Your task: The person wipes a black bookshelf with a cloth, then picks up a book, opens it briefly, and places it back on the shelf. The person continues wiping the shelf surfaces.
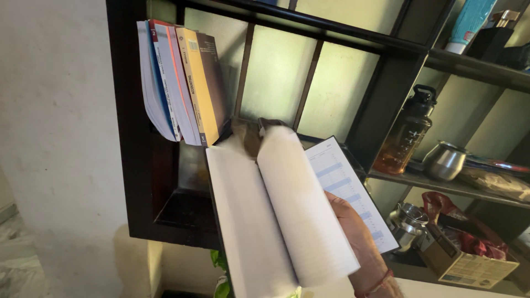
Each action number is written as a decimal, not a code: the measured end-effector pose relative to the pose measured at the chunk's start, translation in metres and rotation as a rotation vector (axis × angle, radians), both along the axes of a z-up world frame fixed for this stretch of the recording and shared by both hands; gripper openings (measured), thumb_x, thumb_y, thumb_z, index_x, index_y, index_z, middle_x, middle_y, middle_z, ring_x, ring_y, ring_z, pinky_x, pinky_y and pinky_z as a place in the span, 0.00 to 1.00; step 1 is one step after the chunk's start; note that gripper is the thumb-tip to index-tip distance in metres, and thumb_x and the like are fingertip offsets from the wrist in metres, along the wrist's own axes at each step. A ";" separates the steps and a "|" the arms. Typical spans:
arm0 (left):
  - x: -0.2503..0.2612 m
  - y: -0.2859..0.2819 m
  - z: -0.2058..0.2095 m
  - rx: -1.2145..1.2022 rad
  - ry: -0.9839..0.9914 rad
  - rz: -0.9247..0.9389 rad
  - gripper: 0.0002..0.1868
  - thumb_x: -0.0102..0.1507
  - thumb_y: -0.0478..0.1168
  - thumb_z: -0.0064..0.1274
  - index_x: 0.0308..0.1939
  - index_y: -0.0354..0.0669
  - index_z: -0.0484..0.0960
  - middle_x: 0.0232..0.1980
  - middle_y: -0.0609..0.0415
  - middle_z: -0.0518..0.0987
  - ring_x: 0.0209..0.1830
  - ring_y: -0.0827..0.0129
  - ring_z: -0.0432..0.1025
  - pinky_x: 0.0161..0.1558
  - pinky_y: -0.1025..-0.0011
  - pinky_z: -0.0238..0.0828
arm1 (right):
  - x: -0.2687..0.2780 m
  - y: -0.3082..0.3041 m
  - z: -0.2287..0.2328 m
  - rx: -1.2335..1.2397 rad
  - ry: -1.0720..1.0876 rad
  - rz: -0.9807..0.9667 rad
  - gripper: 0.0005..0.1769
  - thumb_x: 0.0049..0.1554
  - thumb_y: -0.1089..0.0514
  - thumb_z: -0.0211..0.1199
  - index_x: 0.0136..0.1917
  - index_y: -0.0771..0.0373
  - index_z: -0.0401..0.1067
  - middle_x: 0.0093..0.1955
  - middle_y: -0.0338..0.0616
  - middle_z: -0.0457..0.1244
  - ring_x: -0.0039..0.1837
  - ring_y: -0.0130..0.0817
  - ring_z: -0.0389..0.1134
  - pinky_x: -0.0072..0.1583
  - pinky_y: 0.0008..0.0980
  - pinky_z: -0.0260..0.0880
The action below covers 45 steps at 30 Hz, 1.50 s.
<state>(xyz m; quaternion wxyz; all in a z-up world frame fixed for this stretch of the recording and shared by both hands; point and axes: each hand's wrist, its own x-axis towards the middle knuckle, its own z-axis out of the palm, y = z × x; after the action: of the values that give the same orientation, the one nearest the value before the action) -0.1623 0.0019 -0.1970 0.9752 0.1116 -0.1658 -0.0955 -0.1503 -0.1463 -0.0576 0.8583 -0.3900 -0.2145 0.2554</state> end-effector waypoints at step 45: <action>0.262 -0.114 0.147 1.700 -0.734 1.459 0.35 0.73 0.54 0.34 0.81 0.44 0.49 0.83 0.37 0.51 0.82 0.41 0.47 0.78 0.52 0.42 | 0.162 -0.048 0.040 -0.653 -1.093 -1.593 0.44 0.64 0.63 0.61 0.79 0.71 0.34 0.68 0.71 0.60 0.69 0.59 0.67 0.69 0.48 0.65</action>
<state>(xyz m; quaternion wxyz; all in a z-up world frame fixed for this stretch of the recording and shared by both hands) 0.0996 -0.1117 -0.0503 0.3054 0.8147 -0.2165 0.4429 0.0118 -0.1942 -0.0178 0.4151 -0.6979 -0.1751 -0.5568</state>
